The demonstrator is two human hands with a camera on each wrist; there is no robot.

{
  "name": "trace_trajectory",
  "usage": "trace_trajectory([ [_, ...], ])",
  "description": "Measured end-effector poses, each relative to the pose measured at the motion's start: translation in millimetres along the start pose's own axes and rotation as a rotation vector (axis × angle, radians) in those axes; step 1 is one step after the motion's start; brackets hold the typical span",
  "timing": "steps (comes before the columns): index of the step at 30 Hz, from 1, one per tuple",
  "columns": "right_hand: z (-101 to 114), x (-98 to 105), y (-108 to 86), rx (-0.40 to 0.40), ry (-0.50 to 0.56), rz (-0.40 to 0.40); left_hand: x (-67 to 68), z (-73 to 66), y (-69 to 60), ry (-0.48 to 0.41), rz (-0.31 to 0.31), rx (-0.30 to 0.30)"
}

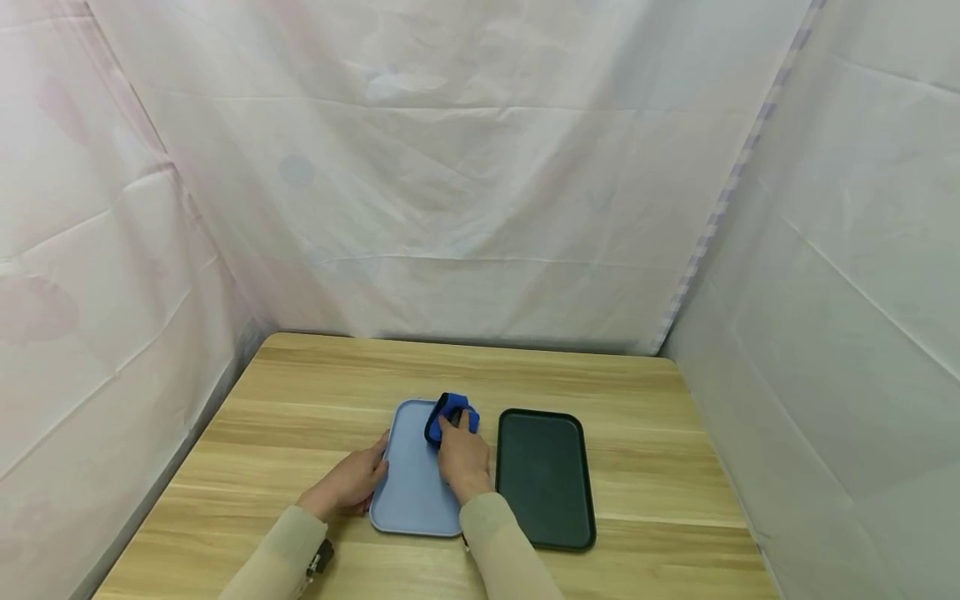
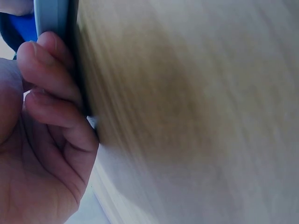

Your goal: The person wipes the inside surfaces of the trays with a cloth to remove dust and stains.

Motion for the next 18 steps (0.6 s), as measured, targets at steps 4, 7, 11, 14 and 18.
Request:
trace_trajectory([
  [4, 6.7, -2.6, -0.1, -0.014, -0.03, 0.0, 0.0, 1.3, 0.0, 0.003, -0.003, 0.012],
  [7, 11.1, -4.6, -0.7, -0.019, -0.047, -0.012, 0.0, 1.0, 0.1, 0.004, -0.004, 0.022],
  [11, 13.8, -4.7, -1.5, -0.014, -0.035, -0.035, 0.1, 1.8, 1.1, 0.01, -0.004, 0.029],
  [14, 14.1, -4.7, -1.7, -0.013, -0.022, -0.039, 0.2, 2.3, 1.6, 0.017, -0.005, 0.031],
  [18, 15.2, -5.7, -0.6, -0.001, -0.028, -0.047, 0.0, 2.1, 1.4, 0.02, -0.013, 0.027],
])
Point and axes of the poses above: each hand's wrist, its own y-axis towards the middle knuckle, its own x-axis out of the back of the hand, z = x × y, the point moved 9 cm from there along y, towards the middle knuckle, and after that the axes turned 14 degrees about -y, right-handed, at the moved point
